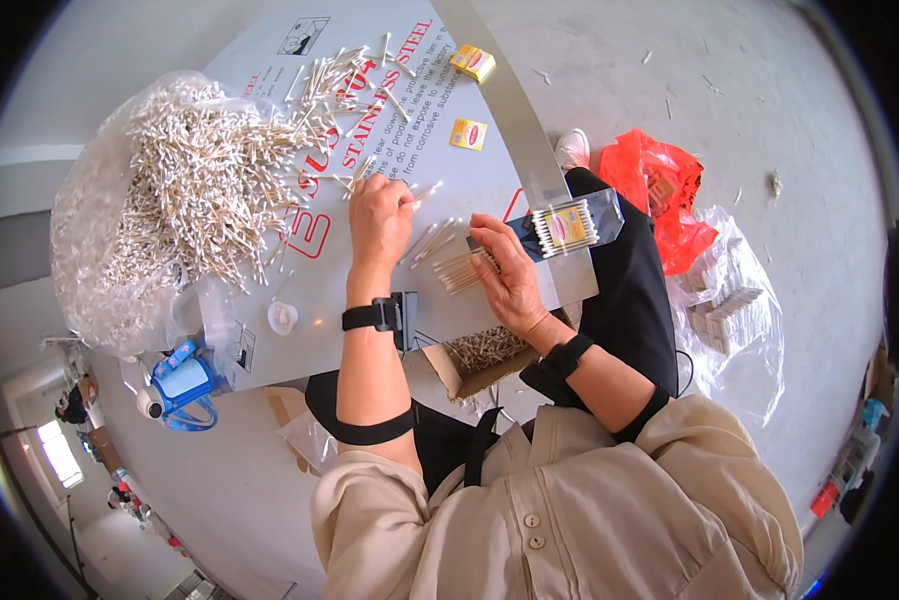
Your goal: Arrange and pack cotton swabs into small plastic sleeves.
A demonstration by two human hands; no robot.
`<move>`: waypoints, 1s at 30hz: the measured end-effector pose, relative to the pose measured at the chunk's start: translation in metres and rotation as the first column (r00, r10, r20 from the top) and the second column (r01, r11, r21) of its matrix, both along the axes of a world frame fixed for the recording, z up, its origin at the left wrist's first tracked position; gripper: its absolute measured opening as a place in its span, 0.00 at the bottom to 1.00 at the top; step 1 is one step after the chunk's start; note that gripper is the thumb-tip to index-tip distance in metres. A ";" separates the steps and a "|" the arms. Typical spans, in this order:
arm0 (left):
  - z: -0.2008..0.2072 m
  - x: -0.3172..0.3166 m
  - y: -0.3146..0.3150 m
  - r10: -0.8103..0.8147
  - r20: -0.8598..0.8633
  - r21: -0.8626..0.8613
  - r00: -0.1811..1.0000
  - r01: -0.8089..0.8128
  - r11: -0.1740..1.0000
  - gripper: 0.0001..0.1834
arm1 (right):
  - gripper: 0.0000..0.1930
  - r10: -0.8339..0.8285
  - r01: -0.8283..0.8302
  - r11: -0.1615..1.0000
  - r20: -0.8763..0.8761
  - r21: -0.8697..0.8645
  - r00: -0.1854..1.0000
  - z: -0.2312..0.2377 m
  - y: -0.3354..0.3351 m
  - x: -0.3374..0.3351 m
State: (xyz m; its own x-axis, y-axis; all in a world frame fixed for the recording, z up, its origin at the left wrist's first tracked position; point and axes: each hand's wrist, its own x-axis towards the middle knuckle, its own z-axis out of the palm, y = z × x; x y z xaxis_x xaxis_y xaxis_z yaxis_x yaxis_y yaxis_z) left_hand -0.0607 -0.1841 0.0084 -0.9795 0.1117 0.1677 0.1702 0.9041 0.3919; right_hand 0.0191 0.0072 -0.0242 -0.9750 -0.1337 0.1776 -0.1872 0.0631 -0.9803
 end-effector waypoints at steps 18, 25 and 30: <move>-0.014 0.041 -0.026 0.406 0.121 0.389 0.906 -0.419 0.820 0.04 | 0.15 -0.005 0.006 0.999 -0.028 0.032 1.000 0.001 -0.001 0.000; 0.011 0.034 -0.014 0.652 0.324 -0.094 0.686 -0.662 0.743 0.13 | 0.15 -0.009 0.009 1.000 -0.021 0.022 1.000 -0.001 0.001 0.000; 0.000 0.040 -0.011 0.660 0.302 -0.083 0.688 -0.671 0.737 0.07 | 0.15 -0.006 0.006 1.000 -0.012 0.025 1.000 0.000 -0.001 0.000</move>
